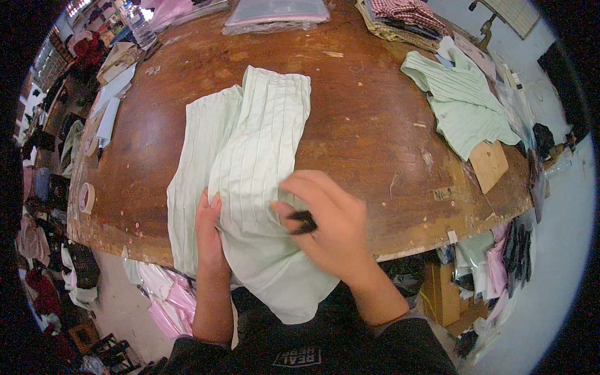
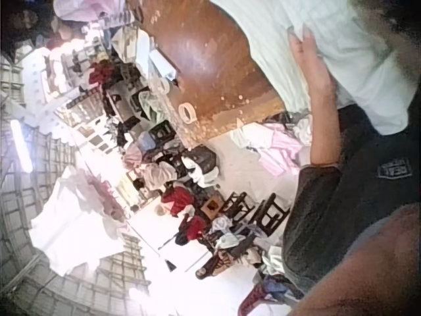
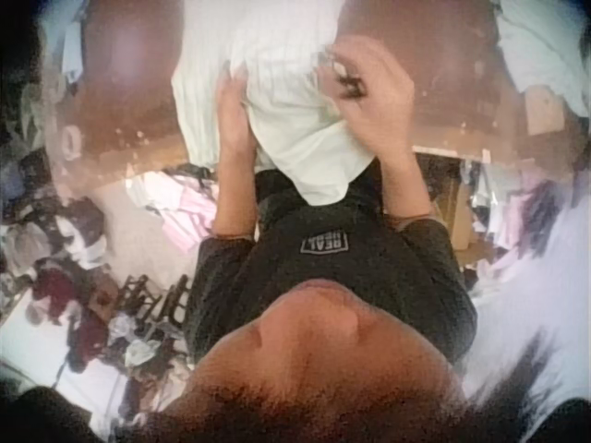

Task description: The person uses small scissors to trim loose threads and excess fabric from the edges of a light green pleated garment on a wooden table. The garment is repeatedly repositioned and smoothed as trimming progresses.

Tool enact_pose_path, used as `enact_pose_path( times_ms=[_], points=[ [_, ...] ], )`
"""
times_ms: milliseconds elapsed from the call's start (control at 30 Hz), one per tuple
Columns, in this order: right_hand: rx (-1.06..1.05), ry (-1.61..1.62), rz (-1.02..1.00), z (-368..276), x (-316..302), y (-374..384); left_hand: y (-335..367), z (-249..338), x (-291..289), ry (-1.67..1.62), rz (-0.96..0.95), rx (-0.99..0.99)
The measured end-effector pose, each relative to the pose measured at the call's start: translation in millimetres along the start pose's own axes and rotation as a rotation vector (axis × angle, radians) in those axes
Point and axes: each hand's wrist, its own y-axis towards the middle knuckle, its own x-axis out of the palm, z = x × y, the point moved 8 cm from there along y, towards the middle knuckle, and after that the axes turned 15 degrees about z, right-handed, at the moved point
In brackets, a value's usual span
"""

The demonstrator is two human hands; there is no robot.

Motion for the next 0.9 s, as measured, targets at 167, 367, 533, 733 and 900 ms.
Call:
enact_pose_path(
  times_ms=[167, 367, 533, 733, 900],
  points=[
    [-0.150, -0.206, -0.158, -18.4, 25.4, 17.1, -3.2, 0.7, 0.5, 0.007, 0.008, -0.017],
    [-0.182, -0.354, -0.240, -10.5, 38.7, 13.8, -4.5, 0.8, 1.9, 0.010, -0.050, -0.005],
    [-0.040, -0.186, 0.129, 9.1, -6.4, 18.5, -5.1, 0.0, 0.2, 0.055, -0.007, -0.005],
    [0.047, -0.048, 0.023, -12.1, -10.2, -0.1, -6.1, 0.6, -0.6, 0.112, 0.025, -0.001],
    [0.057, 0.042, -0.006, -17.9, -1.6, -9.4, -5.6, 1.6, 0.8, 0.188, 0.010, -0.004]
  ],
)
